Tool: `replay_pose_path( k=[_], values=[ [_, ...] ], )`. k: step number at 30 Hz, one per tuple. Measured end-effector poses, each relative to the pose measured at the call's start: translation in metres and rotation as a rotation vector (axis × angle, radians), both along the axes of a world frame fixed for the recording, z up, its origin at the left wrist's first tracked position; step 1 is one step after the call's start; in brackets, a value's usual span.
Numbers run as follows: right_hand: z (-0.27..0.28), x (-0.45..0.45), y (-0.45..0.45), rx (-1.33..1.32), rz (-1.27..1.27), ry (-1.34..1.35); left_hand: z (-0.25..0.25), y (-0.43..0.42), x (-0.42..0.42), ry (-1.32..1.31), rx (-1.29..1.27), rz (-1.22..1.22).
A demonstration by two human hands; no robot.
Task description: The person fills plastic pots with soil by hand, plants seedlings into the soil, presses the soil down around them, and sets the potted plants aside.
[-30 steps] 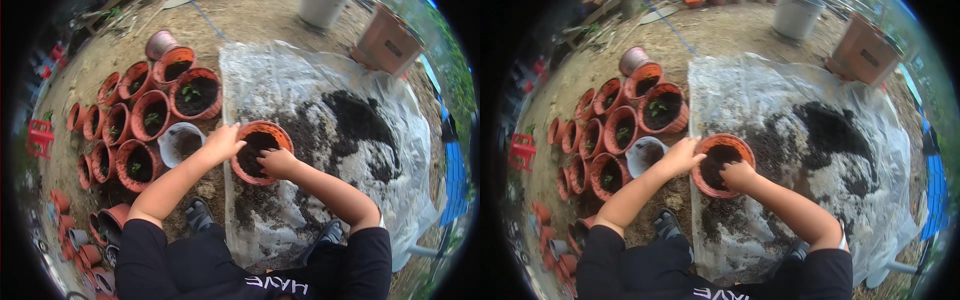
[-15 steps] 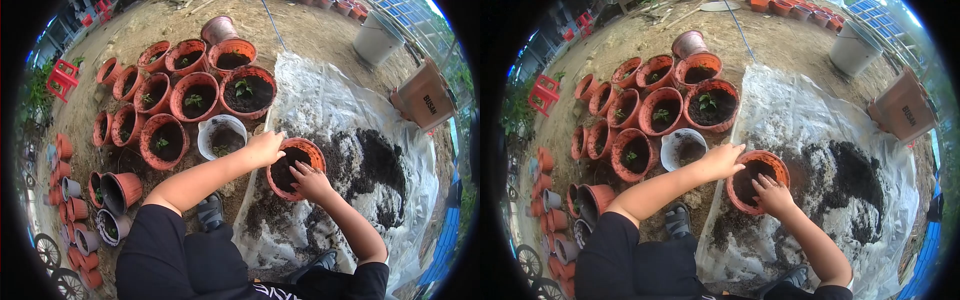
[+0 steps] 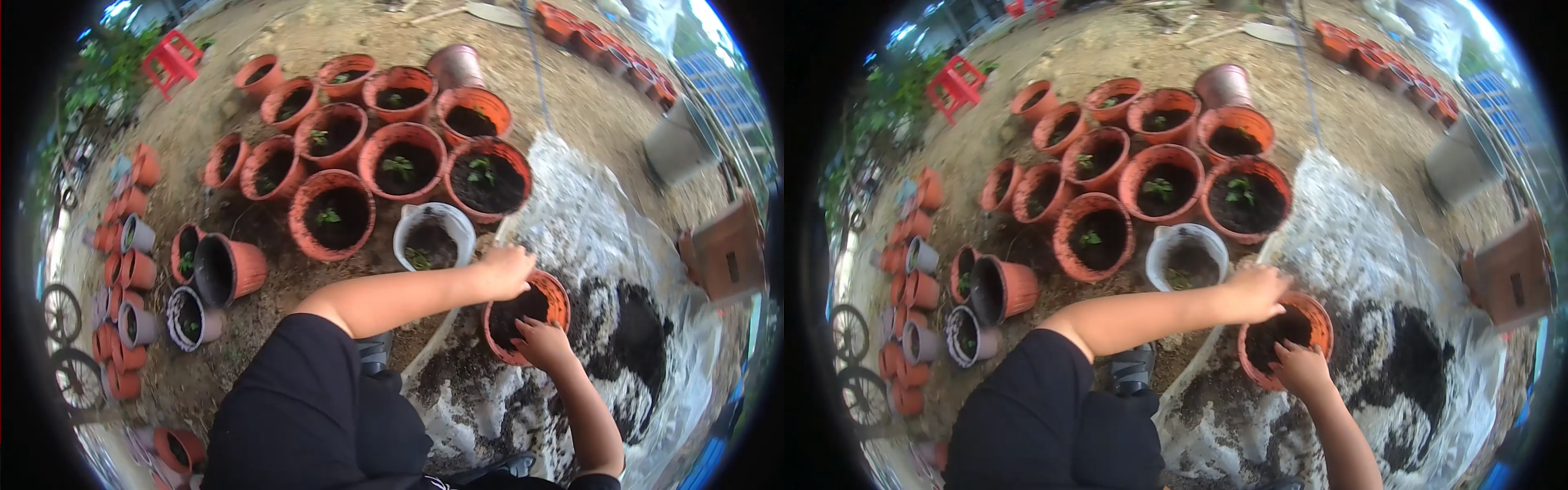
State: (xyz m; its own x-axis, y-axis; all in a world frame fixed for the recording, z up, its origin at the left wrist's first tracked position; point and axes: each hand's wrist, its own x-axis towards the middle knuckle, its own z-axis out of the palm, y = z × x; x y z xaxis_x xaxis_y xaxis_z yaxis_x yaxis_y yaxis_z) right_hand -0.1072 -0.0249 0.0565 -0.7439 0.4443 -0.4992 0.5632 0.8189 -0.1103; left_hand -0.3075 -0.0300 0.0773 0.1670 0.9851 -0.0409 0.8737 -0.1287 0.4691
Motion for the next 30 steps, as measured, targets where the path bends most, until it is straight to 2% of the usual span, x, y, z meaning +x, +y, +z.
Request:
replay_pose_path(
  k=[3,4,6,7,10,13,16,20,22,23,24,26,27,28,30],
  values=[
    [0.005,-0.001,-0.001,0.052,-0.045,0.064,0.000,0.000,0.001,-0.003,-0.025,-0.038],
    [0.005,-0.002,0.000,0.054,-0.029,0.068,-0.005,-0.001,-0.001,-0.031,0.076,-0.056],
    [0.006,-0.002,0.004,0.027,-0.060,0.169,-0.003,0.002,-0.006,-0.009,0.157,-0.078],
    [0.000,0.001,0.004,0.078,-0.052,0.330,-0.001,0.001,-0.008,-0.011,0.161,-0.077],
    [0.005,-0.001,0.010,0.097,-0.117,0.256,0.002,-0.003,-0.014,-0.097,0.224,-0.034],
    [0.014,-0.008,0.007,0.175,-0.177,0.340,0.001,-0.007,-0.019,-0.135,0.266,-0.015],
    [0.028,-0.018,0.004,0.223,-0.211,0.293,0.009,-0.014,-0.029,-0.147,0.267,-0.012],
    [0.042,-0.027,0.004,0.266,-0.346,0.265,0.013,-0.015,-0.036,-0.347,0.355,0.100],
    [0.041,-0.028,0.008,0.165,-0.483,0.535,0.017,-0.014,-0.038,-0.503,0.314,0.220],
    [0.043,-0.032,0.009,0.168,-0.485,0.536,0.020,-0.014,-0.036,-0.477,0.424,0.211],
    [0.044,-0.038,0.009,-0.164,-0.798,0.730,0.022,-0.010,-0.029,-0.478,0.425,0.210],
    [0.045,-0.049,0.009,-0.892,-1.389,1.068,0.024,0.002,-0.001,-0.505,0.859,0.287],
    [0.034,-0.044,0.013,-1.178,-1.435,1.132,0.028,0.003,0.018,-0.599,0.593,0.219],
    [0.034,-0.061,0.005,-1.295,-1.343,1.409,0.030,0.002,0.037,-0.684,0.325,0.149],
    [0.030,-0.060,0.015,-1.303,-1.390,1.438,0.028,-0.002,0.065,-0.709,-0.054,0.127]
  ],
)
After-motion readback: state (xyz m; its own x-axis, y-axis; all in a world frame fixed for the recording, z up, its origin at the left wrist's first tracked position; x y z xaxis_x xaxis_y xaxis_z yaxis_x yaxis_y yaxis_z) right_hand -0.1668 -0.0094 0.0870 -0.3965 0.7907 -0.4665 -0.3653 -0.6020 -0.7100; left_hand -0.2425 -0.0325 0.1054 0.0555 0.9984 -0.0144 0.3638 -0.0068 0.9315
